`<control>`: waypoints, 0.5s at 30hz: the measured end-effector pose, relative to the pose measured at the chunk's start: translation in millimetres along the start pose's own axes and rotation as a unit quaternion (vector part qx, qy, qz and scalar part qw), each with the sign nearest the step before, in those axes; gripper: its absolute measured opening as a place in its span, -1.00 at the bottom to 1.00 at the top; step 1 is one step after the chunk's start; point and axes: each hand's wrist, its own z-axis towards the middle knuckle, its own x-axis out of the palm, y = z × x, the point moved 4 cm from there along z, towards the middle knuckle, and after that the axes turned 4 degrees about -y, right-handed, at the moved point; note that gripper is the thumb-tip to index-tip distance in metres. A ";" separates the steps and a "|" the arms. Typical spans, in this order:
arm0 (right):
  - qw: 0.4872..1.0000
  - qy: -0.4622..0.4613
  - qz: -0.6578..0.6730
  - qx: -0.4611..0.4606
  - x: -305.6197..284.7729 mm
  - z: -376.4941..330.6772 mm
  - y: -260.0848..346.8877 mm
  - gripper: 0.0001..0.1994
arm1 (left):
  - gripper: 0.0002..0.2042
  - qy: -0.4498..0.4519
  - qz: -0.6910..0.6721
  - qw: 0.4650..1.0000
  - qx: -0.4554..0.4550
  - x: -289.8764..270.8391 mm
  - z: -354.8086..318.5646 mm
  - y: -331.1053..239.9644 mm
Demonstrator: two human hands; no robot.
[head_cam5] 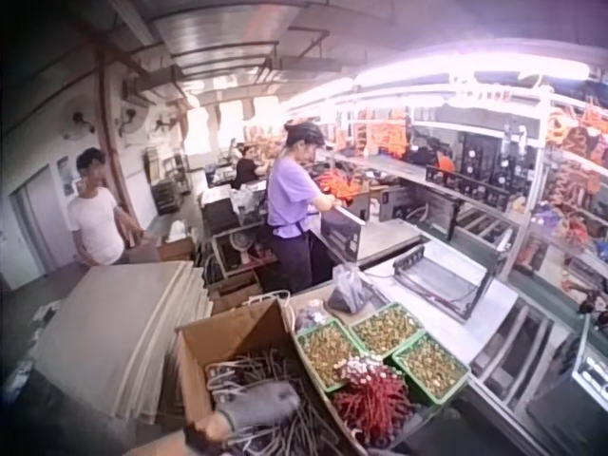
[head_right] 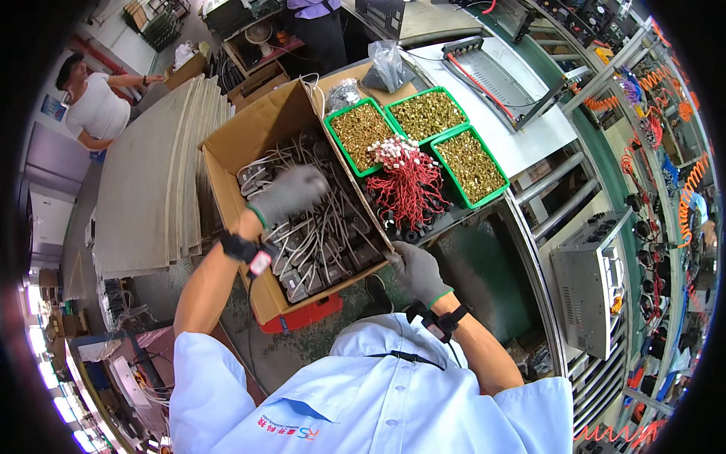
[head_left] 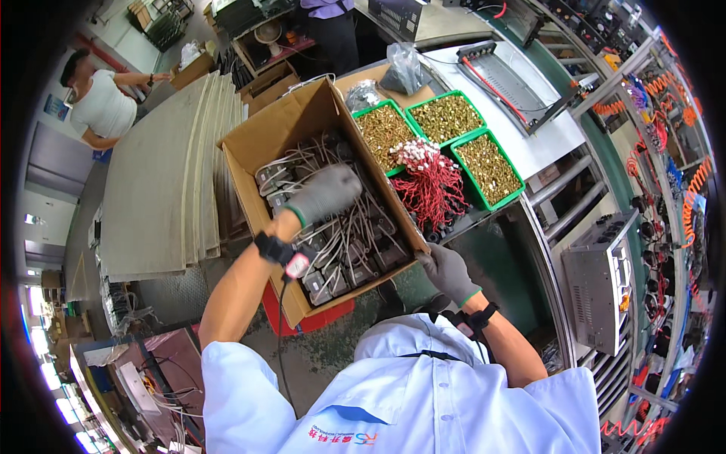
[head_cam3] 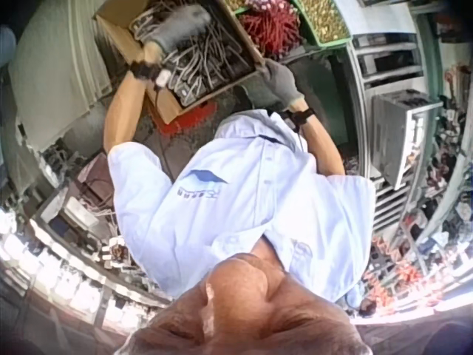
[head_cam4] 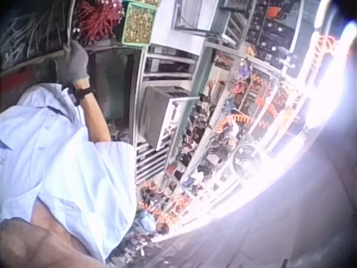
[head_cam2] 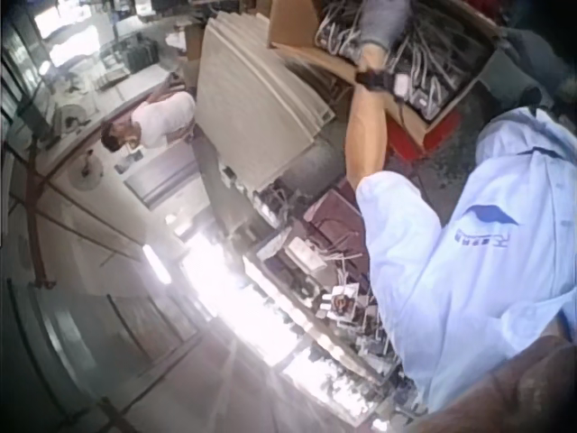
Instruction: Assemble and wire electronic components inside a metal chassis on a factory conveyor line.
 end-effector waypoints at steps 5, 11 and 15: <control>0.998 -0.016 0.053 0.005 4.6 -16.5 -18.4 -0.63 | -0.58 0.137 -0.027 0.975 -0.174 110.0 -72.8 -24.5; 0.998 -0.009 0.046 0.028 -19.8 -61.1 -51.6 -0.63 | -0.65 -0.052 -0.404 0.867 -0.289 206.5 -67.5 32.8; 0.995 -0.032 0.062 0.076 -47.0 -103.1 -104.5 -0.66 | -0.80 -0.182 -0.535 0.743 -0.359 227.8 -52.9 56.6</control>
